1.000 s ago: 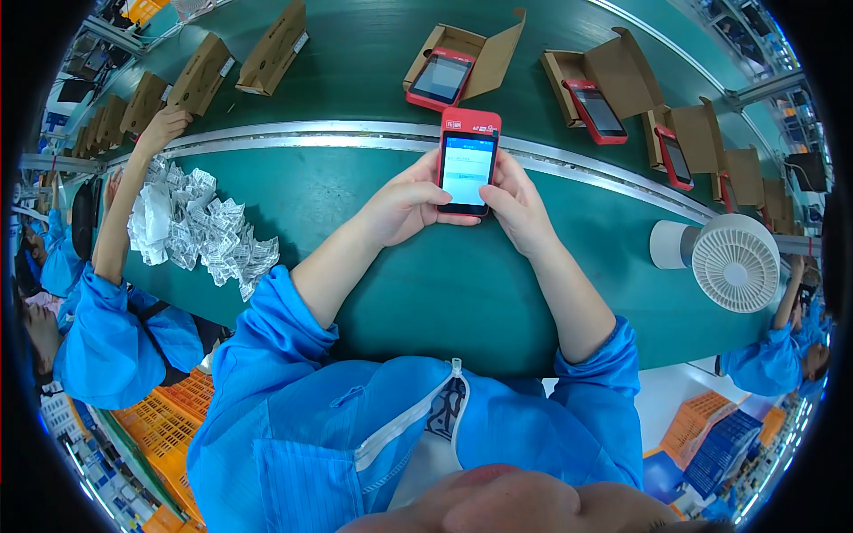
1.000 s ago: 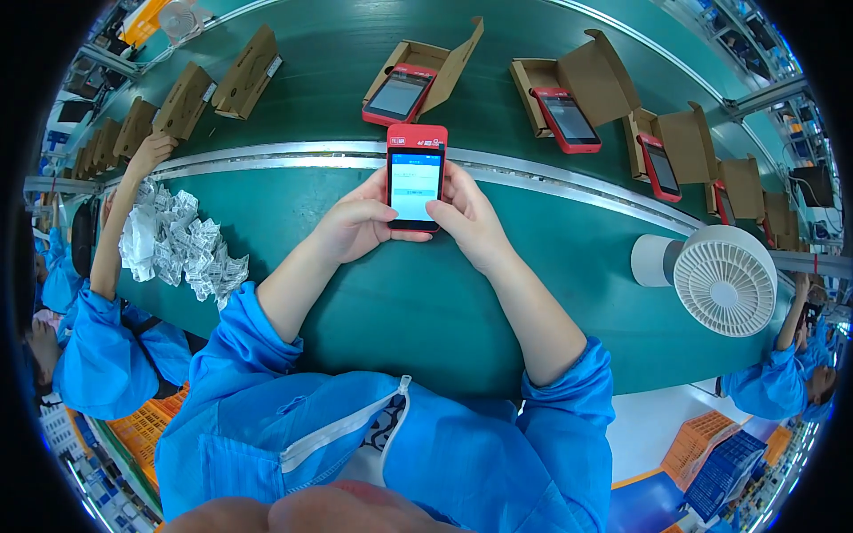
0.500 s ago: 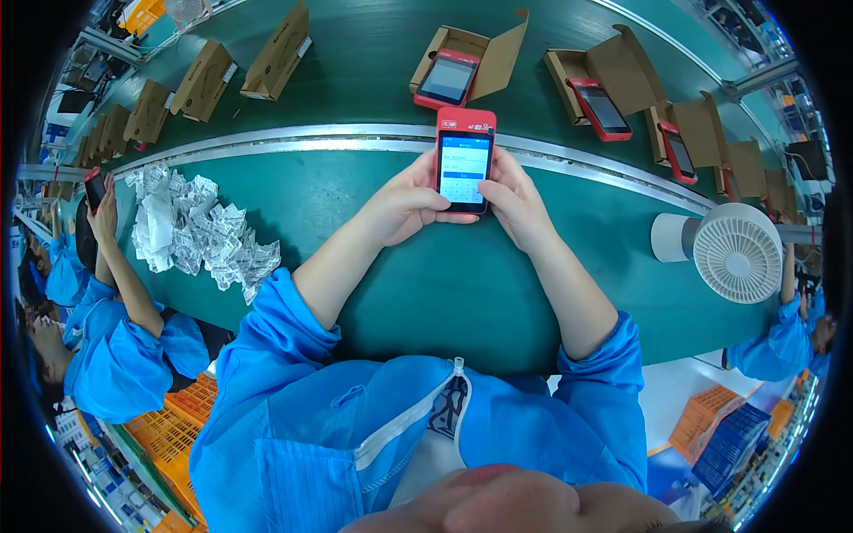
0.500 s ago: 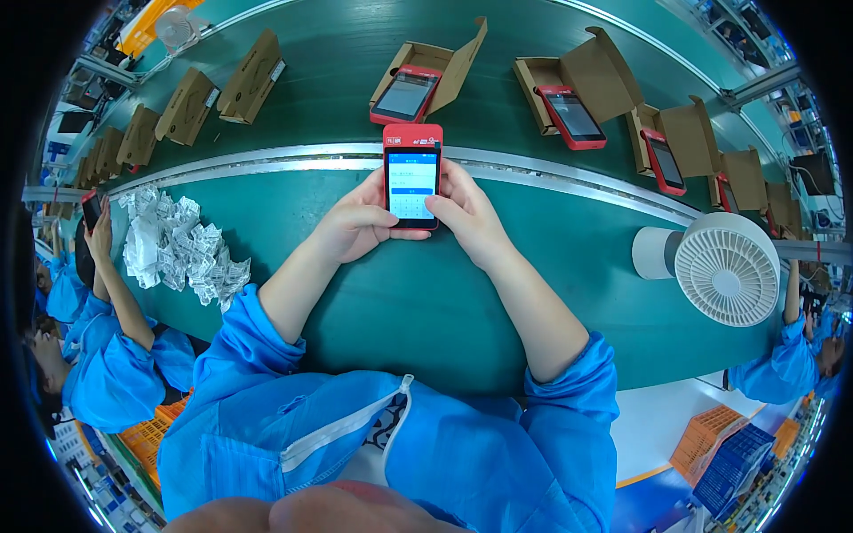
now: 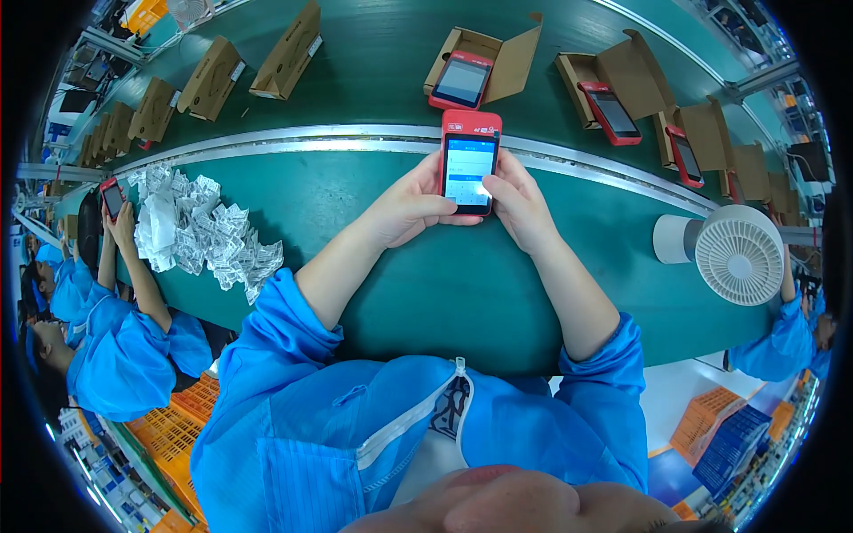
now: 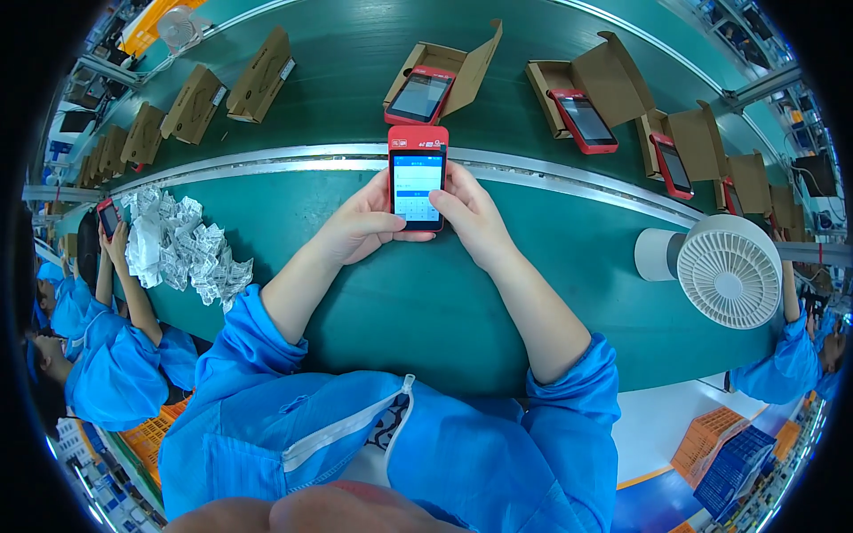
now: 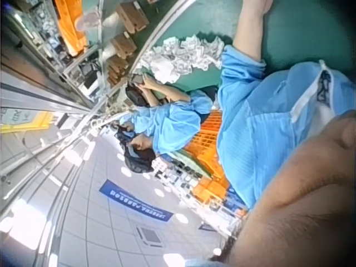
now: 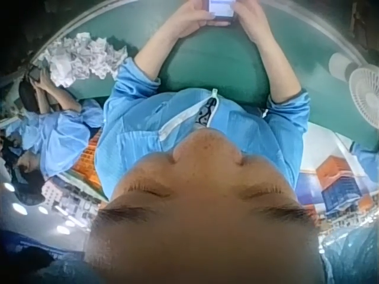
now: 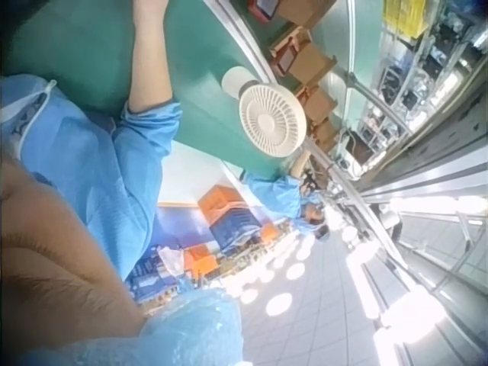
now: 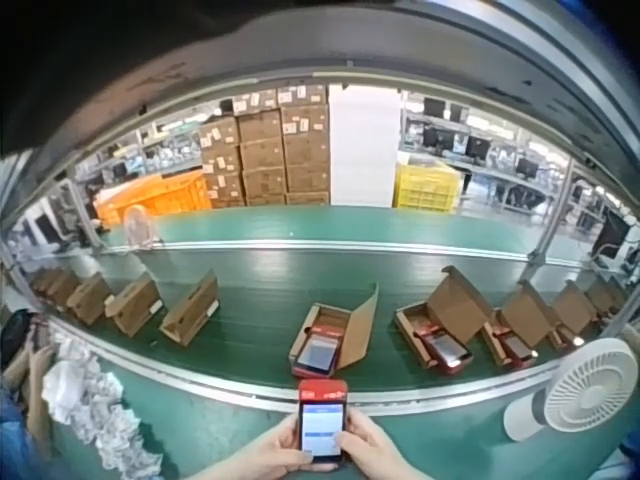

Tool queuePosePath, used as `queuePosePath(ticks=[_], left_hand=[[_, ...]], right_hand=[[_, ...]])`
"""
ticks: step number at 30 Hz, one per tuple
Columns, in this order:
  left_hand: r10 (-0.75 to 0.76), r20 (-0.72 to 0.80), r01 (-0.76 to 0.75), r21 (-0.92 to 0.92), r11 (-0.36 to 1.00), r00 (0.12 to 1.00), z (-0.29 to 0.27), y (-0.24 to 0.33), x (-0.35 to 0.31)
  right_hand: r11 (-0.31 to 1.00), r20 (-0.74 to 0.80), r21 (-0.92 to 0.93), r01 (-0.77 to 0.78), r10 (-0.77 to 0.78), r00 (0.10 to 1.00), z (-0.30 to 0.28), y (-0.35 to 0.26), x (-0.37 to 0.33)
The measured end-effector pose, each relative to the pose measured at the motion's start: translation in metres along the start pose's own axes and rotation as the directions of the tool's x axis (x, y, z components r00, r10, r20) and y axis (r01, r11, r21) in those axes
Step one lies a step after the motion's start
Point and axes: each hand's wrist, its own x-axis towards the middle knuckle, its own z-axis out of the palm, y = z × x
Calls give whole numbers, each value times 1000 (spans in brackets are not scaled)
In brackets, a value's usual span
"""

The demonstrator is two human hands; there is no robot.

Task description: Inspecting and testing handheld electronic devices on a production line.

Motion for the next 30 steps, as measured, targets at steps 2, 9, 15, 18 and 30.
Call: queuePosePath(ticks=[2, 9, 15, 18, 30], left_hand=[[-4, -1, 4, 4, 1000, 1000, 0, 1, 0], [-13, 12, 13, 6, 1000, 1000, -5, -1, 0], [-21, -14, 21, -4, 1000, 1000, -4, 0, 3], [-16, 3, 16, -7, 1000, 1000, -7, -1, 3], [-15, -12, 15, -12, 1000, 1000, -12, -2, 6]], right_hand=[[1000, -13, 20, -2, 2, 1000, -2, 3, 2], [999, -60, -31, -6, 4, 998, 1, 5, 4], [998, -63, 38, -47, 49, 997, -2, 6, 5], [998, -56, 49, -46, 49, 997, -1, 7, 7], [998, -74, -7, -65, 64, 995, -6, 13, 11]])
